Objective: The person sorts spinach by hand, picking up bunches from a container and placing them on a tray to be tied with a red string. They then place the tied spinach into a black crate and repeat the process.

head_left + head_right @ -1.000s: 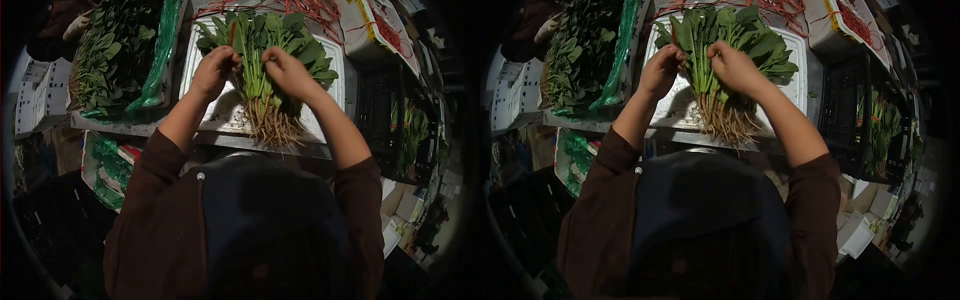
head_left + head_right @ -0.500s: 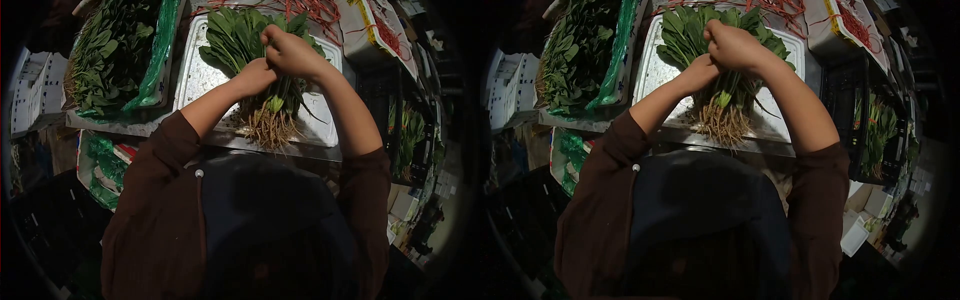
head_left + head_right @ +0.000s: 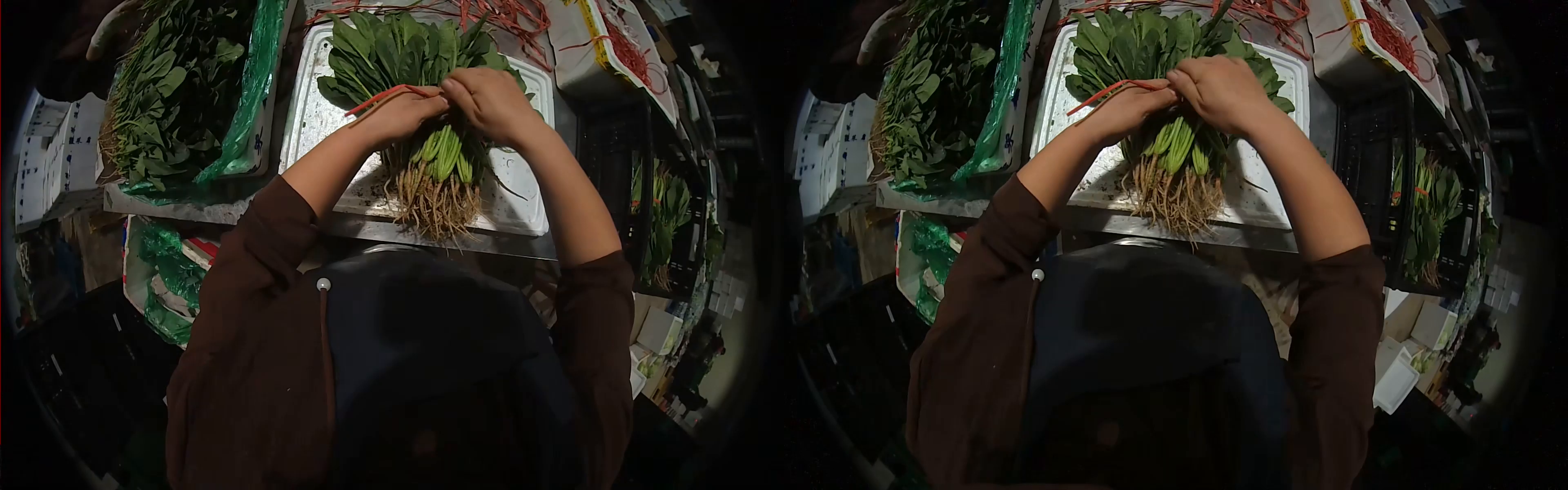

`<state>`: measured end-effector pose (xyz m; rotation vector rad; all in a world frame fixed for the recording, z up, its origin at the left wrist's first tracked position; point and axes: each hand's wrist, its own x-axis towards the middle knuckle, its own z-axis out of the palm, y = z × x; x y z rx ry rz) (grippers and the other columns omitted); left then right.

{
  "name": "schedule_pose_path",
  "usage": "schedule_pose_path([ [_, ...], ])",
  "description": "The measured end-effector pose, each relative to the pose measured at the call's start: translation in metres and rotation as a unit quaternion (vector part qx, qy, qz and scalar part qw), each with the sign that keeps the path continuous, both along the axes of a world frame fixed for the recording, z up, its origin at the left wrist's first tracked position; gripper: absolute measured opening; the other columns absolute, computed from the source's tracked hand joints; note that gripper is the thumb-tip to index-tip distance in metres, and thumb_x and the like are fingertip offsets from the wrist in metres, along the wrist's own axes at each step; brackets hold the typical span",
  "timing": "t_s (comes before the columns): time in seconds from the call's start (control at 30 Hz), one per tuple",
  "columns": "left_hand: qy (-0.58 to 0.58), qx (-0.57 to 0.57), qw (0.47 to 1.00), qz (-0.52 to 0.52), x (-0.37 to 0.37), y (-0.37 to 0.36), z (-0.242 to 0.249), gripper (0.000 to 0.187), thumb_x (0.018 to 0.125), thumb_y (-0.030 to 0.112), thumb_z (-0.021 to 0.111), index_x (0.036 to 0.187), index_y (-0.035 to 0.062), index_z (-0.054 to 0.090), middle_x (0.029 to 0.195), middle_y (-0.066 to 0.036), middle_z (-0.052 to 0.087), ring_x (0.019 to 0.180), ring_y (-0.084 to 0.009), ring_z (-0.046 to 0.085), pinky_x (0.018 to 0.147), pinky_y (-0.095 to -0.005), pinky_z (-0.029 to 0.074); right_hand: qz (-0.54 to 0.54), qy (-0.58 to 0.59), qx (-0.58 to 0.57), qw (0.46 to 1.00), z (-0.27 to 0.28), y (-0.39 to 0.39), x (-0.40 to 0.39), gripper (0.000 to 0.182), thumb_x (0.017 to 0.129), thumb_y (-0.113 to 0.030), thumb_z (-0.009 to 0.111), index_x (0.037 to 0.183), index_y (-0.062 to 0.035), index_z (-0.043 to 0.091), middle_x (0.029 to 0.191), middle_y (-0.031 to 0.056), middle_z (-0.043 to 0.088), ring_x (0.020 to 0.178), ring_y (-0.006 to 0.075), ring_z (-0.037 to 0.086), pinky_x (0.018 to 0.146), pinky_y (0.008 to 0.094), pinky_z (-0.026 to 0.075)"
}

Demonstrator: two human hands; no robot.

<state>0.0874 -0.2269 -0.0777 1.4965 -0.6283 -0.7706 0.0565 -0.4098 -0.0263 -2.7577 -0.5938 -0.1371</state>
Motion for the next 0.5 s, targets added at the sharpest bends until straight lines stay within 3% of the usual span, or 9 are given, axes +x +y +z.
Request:
schedule_pose_path([
  [0.03,0.017,-0.011,0.999,0.030,-0.003,-0.001,0.002,0.028,0.095,0.028,0.046,0.089,0.0034,0.058,0.078,0.002,0.053,0.074,-0.0081,0.045,0.069,-0.0243,0.037,-0.004,0.000,-0.001,1.000,-0.002,0.000,-0.004,0.024,0.092,-0.028,0.049,0.095,-0.0074,0.061,0.087,0.0149,0.063,0.085,0.0368,0.059,0.075,0.0445,0.046],
  [0.1,0.034,-0.020,0.999,-0.009,0.007,-0.001,-0.008,0.027,0.095,0.030,0.048,0.088,0.0065,0.059,0.080,0.005,0.055,0.075,-0.0057,0.046,0.069,-0.0219,0.037,-0.051,0.057,0.113,0.991,-0.006,-0.001,-0.011,0.026,0.091,-0.029,0.050,0.085,-0.0066,0.061,0.082,0.0143,0.062,0.083,0.0358,0.058,0.072,0.0452,0.046],
  [0.17,0.123,-0.005,0.992,-0.001,0.003,0.001,0.011,0.028,0.094,0.032,0.050,0.090,0.0066,0.062,0.082,0.005,0.058,0.075,-0.0056,0.047,0.069,-0.0215,0.038,-0.060,-0.017,0.077,0.995,-0.005,0.002,-0.017,0.027,0.088,-0.029,0.052,0.079,-0.0055,0.061,0.081,0.0142,0.061,0.082,0.0349,0.058,0.071,0.0453,0.046],
  [0.27,0.142,-0.005,0.990,0.004,0.013,-0.001,0.005,0.023,0.091,0.028,0.055,0.093,0.0067,0.065,0.084,0.004,0.060,0.075,-0.0058,0.049,0.068,-0.0224,0.039,-0.039,-0.121,0.007,0.992,0.000,0.008,-0.031,0.019,0.083,-0.026,0.057,0.077,-0.0081,0.062,0.071,0.0135,0.060,0.071,0.0352,0.059,0.065,0.0468,0.048],
  [0.33,0.159,0.037,0.986,-0.033,0.017,0.005,0.012,0.019,0.087,0.021,0.060,0.092,0.0034,0.064,0.083,0.000,0.062,0.071,-0.0076,0.053,0.066,-0.0222,0.041,-0.029,-0.077,0.064,0.995,-0.006,0.020,-0.047,0.020,0.080,-0.029,0.062,0.076,-0.0088,0.059,0.070,0.0110,0.060,0.069,0.0344,0.059,0.060,0.0472,0.046],
  [0.37,0.201,0.037,0.978,-0.038,0.011,0.007,0.029,0.016,0.085,0.015,0.062,0.092,0.0007,0.064,0.083,-0.001,0.062,0.073,-0.0086,0.056,0.067,-0.0227,0.043,-0.014,0.005,0.020,1.000,-0.006,0.023,-0.053,0.022,0.081,-0.032,0.061,0.082,-0.0103,0.060,0.071,0.0109,0.061,0.071,0.0336,0.060,0.059,0.0471,0.046],
  [0.4,0.182,0.043,0.982,-0.008,0.007,0.005,0.032,0.014,0.084,0.011,0.063,0.091,-0.0004,0.063,0.084,-0.003,0.063,0.076,-0.0099,0.058,0.068,-0.0245,0.046,-0.017,0.150,-0.025,0.988,0.016,0.024,-0.060,0.023,0.084,-0.033,0.057,0.092,-0.0112,0.061,0.077,0.0121,0.063,0.076,0.0340,0.061,0.063,0.0461,0.047],
  [0.43,0.099,0.066,0.993,-0.022,0.011,0.008,0.027,0.013,0.085,0.012,0.062,0.092,-0.0001,0.063,0.084,-0.003,0.063,0.076,-0.0095,0.058,0.068,-0.0247,0.047,-0.035,0.146,-0.031,0.988,0.018,0.017,-0.060,0.023,0.084,-0.033,0.057,0.092,-0.0112,0.061,0.077,0.0121,0.063,0.076,0.0340,0.061,0.063,0.0461,0.047],
  [0.5,-0.114,0.077,0.990,0.023,-0.007,0.008,0.033,0.013,0.081,0.010,0.064,0.092,0.0021,0.063,0.081,-0.004,0.063,0.074,-0.0154,0.060,0.066,-0.0293,0.047,-0.106,0.116,0.202,0.967,0.016,0.010,-0.056,0.025,0.086,-0.031,0.052,0.096,-0.0106,0.060,0.084,0.0134,0.064,0.080,0.0359,0.061,0.068,0.0453,0.048],
])
